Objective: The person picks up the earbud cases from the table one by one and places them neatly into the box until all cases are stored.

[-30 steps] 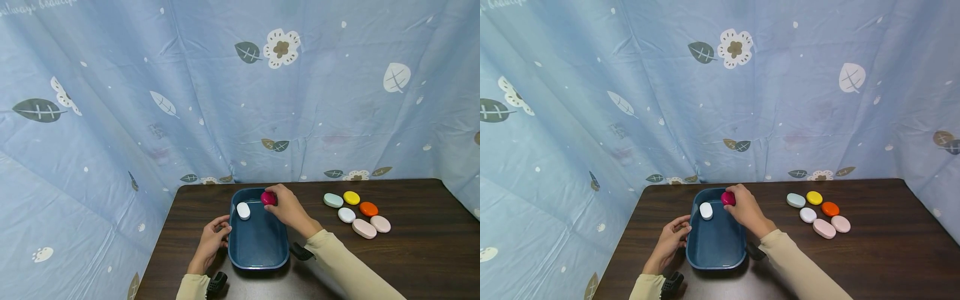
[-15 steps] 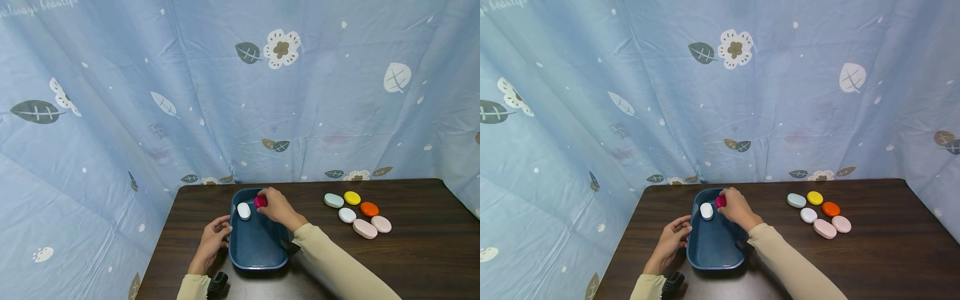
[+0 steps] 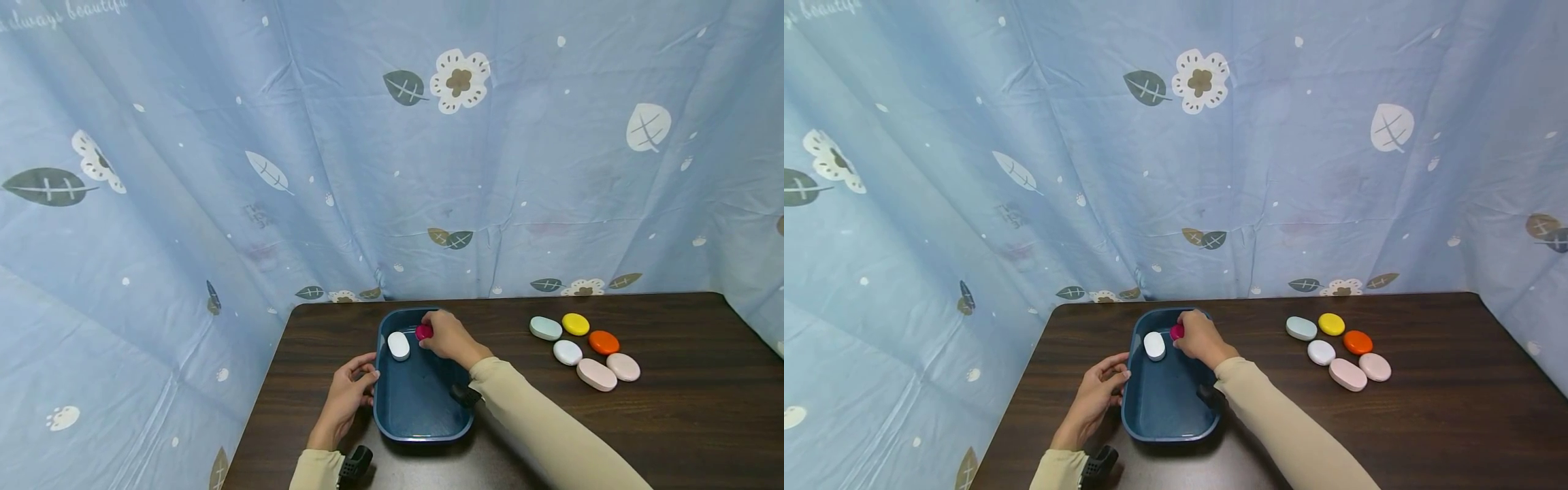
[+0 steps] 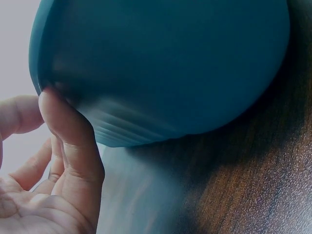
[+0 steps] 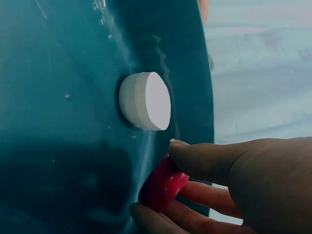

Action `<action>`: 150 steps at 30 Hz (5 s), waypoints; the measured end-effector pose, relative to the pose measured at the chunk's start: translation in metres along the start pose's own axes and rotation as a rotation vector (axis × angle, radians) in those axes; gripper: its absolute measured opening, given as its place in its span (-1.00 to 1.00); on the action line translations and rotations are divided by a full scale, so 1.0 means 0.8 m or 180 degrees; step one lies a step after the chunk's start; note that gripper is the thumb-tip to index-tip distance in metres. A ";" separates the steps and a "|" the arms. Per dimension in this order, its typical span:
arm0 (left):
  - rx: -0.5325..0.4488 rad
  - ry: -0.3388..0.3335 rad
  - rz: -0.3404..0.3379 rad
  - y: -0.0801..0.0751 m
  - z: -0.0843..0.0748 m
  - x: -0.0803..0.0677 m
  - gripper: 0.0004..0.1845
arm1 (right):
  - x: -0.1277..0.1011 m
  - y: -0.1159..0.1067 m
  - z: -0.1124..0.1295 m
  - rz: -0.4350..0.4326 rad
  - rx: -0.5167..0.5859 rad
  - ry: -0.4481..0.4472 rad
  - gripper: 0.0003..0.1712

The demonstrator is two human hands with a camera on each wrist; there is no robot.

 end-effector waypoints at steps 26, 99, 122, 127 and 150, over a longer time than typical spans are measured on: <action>-0.0013 -0.0013 -0.0004 0.000 0.002 0.001 -0.53 | -0.026 -0.036 -0.006 -0.0384 0.0524 -0.0343 -0.62; -0.0102 -0.0044 -0.0068 0.002 0.001 -0.004 -0.51 | -0.221 -0.179 -0.243 -0.1120 -0.0140 0.0577 -0.41; -0.0079 0.0093 0.0012 0.001 0.004 -0.004 -0.51 | -0.220 -0.163 -0.248 -0.1082 -0.0309 0.0711 -0.37; -0.0073 0.0084 0.0029 -0.001 0.005 -0.005 -0.51 | -0.222 -0.161 -0.245 -0.1107 -0.0315 0.0712 -0.39; -0.0068 -0.0002 0.0035 -0.003 0.005 -0.006 -0.51 | -0.218 -0.161 -0.195 -0.1217 -0.0285 0.0298 -0.42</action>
Point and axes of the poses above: each hand's wrist, its own x-axis towards the middle knuckle, its own y-axis out of the palm, z = x × y, the point moved 5 cm from there along x, towards the middle knuckle, and after that the axes turned 11 degrees about x, right-handed, at the moved point
